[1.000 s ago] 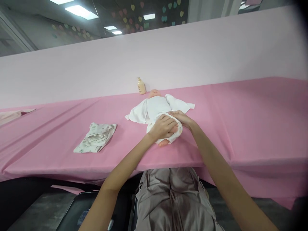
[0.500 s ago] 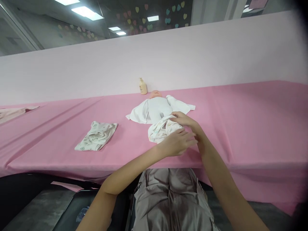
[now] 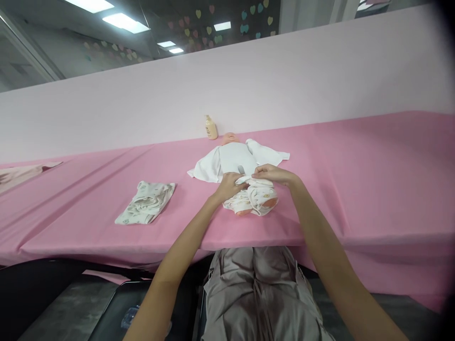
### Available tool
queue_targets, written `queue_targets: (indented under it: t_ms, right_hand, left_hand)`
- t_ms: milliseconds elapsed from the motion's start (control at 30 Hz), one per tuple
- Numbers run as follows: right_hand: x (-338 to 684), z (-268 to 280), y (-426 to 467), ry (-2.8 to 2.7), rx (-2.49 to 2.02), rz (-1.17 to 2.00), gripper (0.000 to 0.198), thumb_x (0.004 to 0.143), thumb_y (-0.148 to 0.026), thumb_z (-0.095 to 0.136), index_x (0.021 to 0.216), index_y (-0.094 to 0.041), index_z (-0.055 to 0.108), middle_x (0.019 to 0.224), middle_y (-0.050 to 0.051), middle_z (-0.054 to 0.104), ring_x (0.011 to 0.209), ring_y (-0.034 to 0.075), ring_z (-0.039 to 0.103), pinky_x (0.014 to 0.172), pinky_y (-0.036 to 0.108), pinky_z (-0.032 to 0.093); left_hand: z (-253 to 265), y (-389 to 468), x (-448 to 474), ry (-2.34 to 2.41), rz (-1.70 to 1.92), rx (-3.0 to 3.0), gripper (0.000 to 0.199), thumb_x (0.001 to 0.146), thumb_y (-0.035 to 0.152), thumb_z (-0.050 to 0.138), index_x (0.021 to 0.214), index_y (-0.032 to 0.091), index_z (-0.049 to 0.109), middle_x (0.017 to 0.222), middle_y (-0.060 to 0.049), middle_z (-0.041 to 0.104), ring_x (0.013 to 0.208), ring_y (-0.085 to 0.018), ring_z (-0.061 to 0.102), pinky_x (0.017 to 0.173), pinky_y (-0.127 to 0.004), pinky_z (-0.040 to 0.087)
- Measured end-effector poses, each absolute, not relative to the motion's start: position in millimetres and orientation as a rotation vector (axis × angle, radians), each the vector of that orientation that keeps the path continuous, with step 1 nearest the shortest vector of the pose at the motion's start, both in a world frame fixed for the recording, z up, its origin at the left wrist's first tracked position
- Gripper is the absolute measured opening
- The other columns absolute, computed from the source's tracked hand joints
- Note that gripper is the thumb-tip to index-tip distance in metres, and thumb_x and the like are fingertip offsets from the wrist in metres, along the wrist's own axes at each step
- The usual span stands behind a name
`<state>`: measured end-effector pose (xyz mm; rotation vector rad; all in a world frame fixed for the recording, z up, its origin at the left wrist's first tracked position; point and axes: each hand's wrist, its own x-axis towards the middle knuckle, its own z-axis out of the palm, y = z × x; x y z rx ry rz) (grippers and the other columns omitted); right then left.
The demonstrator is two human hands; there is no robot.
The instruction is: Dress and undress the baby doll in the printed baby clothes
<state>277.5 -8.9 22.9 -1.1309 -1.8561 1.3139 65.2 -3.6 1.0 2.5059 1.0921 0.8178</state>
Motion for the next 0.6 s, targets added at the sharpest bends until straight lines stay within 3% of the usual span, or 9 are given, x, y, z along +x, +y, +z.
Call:
queue_targets:
  t_ms: [67,133,233,333,467,600]
  right_hand:
    - [281,24,-10,-1.812,-1.206,1.325,0.043,0.076,-0.057,0.061,0.063,-0.017,0.052,0.059,-0.002,0.049,0.057,0.010,0.043,0.055,0.025,0.033]
    - [281,24,-10,-1.811,-1.276,1.284,0.046,0.073,-0.061,0.064,0.063,-0.018,0.051,0.059,-0.003,0.047,0.056,0.010,0.041,0.052,0.024,0.031]
    - [279,27,-14,-1.931,-1.266,1.233,0.039,0.067,-0.052,0.075,0.076,-0.018,0.057,0.065,-0.003,0.052,0.060,0.010,0.046,0.052,0.022,0.033]
    - [276,31,-21,-2.007,-1.216,1.281,0.037,0.070,-0.043,0.075,0.094,-0.021,0.058,0.073,-0.001,0.061,0.066,0.013,0.055,0.055,0.022,0.039]
    - [270,32,-24,-1.974,-1.155,1.255,0.040,0.070,-0.032,0.074,0.103,-0.022,0.054,0.080,-0.001,0.063,0.071,0.015,0.059,0.059,0.023,0.046]
    - [265,25,-16,-1.883,-1.179,0.971,0.040,0.067,-0.029,0.074,0.104,-0.019,0.061,0.085,0.002,0.062,0.077,0.016,0.060,0.066,0.027,0.048]
  left_hand:
    - [-3,-6,67,1.034,0.885,2.557,0.016,0.082,0.024,0.056,0.073,0.016,0.067,0.072,-0.002,0.067,0.071,-0.016,0.058,0.077,-0.030,0.040]
    - [-7,-7,68,0.991,0.967,2.596,0.016,0.080,0.017,0.053,0.082,0.018,0.069,0.079,-0.002,0.070,0.075,-0.017,0.061,0.078,-0.029,0.040]
    - [-13,-6,68,0.984,1.007,2.611,0.028,0.075,0.010,0.050,0.093,0.019,0.069,0.091,-0.002,0.072,0.083,-0.019,0.063,0.086,-0.032,0.040]
    - [-17,-4,67,0.972,0.993,2.613,0.033,0.071,0.007,0.047,0.093,0.019,0.069,0.094,-0.002,0.073,0.087,-0.020,0.063,0.090,-0.034,0.038]
    - [-18,-4,66,0.947,1.034,2.565,0.016,0.075,0.021,0.056,0.085,0.017,0.068,0.086,-0.004,0.071,0.082,-0.021,0.063,0.086,-0.035,0.040]
    - [-13,-9,65,0.882,1.049,2.416,0.030,0.077,0.039,0.064,0.095,0.015,0.065,0.087,-0.004,0.068,0.080,-0.019,0.061,0.078,-0.030,0.044]
